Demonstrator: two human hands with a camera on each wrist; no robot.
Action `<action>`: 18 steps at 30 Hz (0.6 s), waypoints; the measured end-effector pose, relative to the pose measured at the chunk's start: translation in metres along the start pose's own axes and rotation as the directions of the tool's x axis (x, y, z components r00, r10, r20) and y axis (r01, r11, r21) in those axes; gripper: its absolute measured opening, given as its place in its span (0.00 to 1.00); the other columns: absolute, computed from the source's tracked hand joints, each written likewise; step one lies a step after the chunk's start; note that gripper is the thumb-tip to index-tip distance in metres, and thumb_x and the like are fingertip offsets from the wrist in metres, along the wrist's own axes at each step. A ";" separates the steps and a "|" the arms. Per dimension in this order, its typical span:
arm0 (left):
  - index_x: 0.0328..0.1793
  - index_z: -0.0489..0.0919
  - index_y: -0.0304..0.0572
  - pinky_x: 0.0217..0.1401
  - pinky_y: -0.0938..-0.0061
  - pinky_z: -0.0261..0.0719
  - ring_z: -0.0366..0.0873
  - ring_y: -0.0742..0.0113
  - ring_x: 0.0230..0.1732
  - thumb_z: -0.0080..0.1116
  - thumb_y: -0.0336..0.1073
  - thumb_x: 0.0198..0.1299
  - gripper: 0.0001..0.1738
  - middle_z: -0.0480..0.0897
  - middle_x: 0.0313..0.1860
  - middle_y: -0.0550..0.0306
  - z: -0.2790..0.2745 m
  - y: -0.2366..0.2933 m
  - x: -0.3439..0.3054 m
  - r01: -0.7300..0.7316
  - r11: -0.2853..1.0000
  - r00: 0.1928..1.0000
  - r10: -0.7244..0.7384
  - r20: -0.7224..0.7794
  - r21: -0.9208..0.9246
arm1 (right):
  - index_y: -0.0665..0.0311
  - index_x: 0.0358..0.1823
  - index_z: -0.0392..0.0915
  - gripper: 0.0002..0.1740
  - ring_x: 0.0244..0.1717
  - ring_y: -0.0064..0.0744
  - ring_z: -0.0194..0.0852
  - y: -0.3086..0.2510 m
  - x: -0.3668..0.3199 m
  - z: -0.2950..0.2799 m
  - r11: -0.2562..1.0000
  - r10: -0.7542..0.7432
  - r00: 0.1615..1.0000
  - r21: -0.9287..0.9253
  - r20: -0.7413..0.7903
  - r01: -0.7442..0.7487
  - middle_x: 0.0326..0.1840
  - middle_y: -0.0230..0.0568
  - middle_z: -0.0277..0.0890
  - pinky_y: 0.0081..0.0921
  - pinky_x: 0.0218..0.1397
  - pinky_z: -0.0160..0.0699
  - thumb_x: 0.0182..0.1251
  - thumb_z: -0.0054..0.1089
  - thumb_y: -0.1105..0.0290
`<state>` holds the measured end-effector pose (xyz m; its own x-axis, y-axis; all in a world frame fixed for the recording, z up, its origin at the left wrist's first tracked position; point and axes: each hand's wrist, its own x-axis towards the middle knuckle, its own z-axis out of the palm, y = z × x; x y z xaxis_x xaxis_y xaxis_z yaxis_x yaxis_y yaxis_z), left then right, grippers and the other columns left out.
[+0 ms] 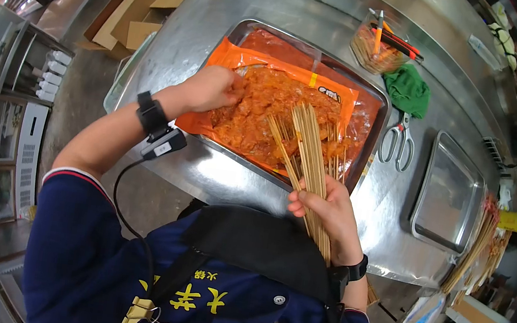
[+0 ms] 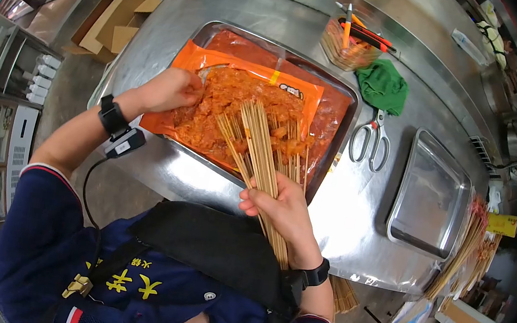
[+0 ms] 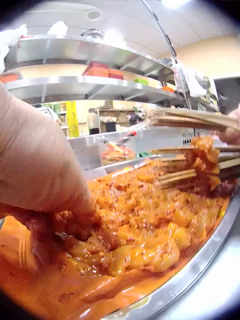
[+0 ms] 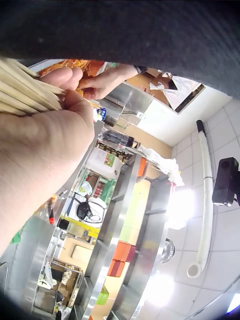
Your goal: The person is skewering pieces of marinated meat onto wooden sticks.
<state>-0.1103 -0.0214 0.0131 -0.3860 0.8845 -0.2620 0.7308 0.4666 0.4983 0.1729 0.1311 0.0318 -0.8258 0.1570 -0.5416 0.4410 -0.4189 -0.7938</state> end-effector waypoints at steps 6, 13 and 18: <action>0.49 0.76 0.33 0.43 0.83 0.75 0.76 0.76 0.39 0.52 0.34 0.63 0.13 0.79 0.40 0.60 0.021 0.027 -0.039 -0.024 0.345 0.980 -0.175 -0.090 -0.938 | 0.71 0.43 0.70 0.10 0.31 0.27 0.79 0.003 0.002 0.001 1.000 0.015 0.999 -0.005 0.043 -0.015 0.34 0.45 0.78 0.18 0.33 0.78 0.61 0.54 0.76; 0.42 0.78 0.38 0.29 0.84 0.69 0.70 0.81 0.28 0.51 0.39 0.64 0.11 0.78 0.30 0.65 0.050 0.049 -0.039 -0.083 0.051 0.957 -0.275 -0.094 -0.995 | 0.71 0.42 0.70 0.09 0.31 0.27 0.79 0.001 0.001 0.001 1.000 0.011 0.998 -0.024 0.061 -0.010 0.35 0.44 0.78 0.19 0.34 0.79 0.61 0.54 0.76; 0.40 0.78 0.37 0.29 0.86 0.70 0.71 0.81 0.27 0.52 0.38 0.64 0.12 0.78 0.30 0.65 0.044 0.051 -0.044 -0.080 0.215 0.953 -0.268 -0.138 -0.973 | 0.71 0.42 0.70 0.09 0.31 0.27 0.79 -0.001 0.001 0.002 1.000 0.010 0.998 -0.030 0.063 -0.008 0.35 0.44 0.78 0.18 0.33 0.78 0.61 0.54 0.76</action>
<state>-0.0312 -0.0358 0.0139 -0.6419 0.7178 -0.2695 -0.3600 0.0282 0.9325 0.1705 0.1298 0.0329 -0.8421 0.0959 -0.5308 0.4579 -0.3930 -0.7974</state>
